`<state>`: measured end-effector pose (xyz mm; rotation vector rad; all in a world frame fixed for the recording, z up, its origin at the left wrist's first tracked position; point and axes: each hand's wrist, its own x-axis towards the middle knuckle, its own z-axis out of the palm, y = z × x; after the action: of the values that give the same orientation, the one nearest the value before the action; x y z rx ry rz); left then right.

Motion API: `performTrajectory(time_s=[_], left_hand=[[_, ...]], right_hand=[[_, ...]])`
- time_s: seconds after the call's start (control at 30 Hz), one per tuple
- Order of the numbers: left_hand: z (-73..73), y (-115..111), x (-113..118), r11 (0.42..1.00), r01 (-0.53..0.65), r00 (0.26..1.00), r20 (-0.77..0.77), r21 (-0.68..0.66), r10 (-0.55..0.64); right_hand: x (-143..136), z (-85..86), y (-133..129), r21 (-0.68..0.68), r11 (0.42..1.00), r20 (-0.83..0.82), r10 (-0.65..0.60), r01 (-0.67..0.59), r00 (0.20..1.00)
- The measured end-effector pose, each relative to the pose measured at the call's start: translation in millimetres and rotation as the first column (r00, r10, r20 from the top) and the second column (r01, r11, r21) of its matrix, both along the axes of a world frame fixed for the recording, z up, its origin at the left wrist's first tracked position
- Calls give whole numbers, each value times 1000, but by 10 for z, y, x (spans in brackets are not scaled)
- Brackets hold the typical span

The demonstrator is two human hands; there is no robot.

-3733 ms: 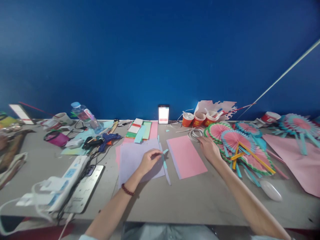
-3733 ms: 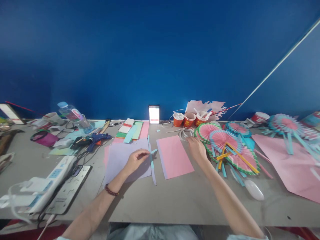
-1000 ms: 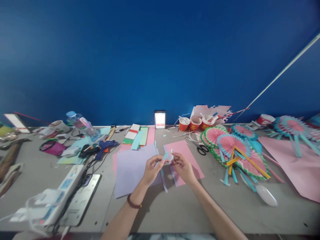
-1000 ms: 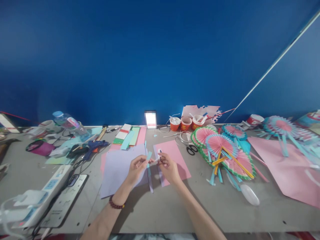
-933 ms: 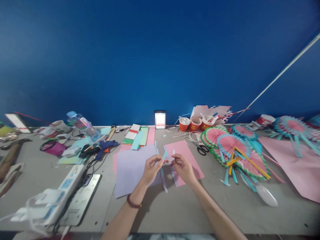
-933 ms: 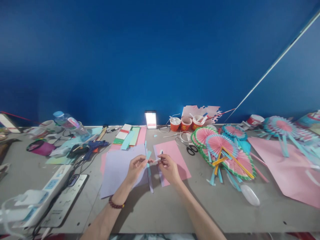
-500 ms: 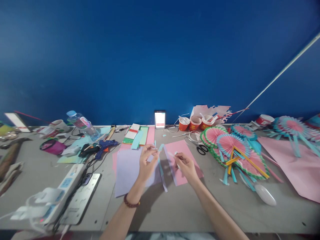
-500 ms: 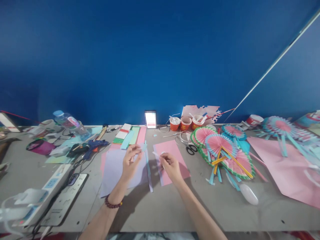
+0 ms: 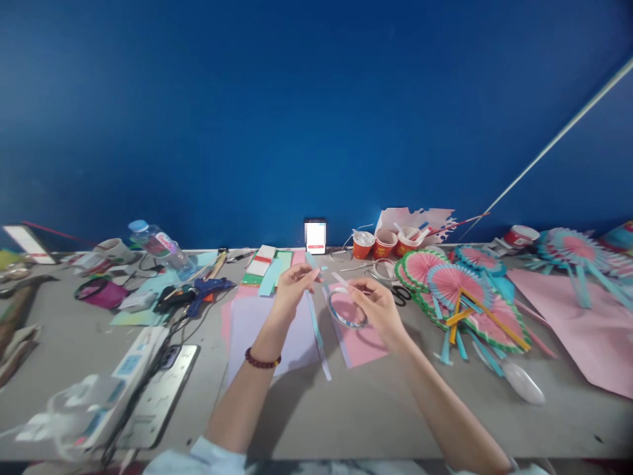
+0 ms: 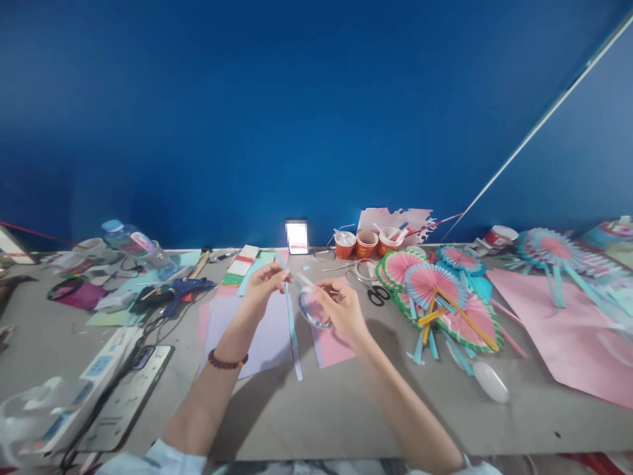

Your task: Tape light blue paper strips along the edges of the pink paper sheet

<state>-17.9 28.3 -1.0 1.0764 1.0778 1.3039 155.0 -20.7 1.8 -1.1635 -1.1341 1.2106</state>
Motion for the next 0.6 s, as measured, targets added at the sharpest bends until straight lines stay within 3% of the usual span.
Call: performTrajectory(time_s=[0.13,0.27,0.6], left_hand=[[32,66,8,999,-31,999,-15,24,32],[-13,83,-60,991,-96,987,-117,92,106],[11,37,-74,996,-59,996,-65,73,64]], right_hand=[[-81,172,69,27,998,8,49,-49,999],[-152,231,104,16,986,1,168,-168,986],[-316,99,113,-21,996,-5,91,-91,996]])
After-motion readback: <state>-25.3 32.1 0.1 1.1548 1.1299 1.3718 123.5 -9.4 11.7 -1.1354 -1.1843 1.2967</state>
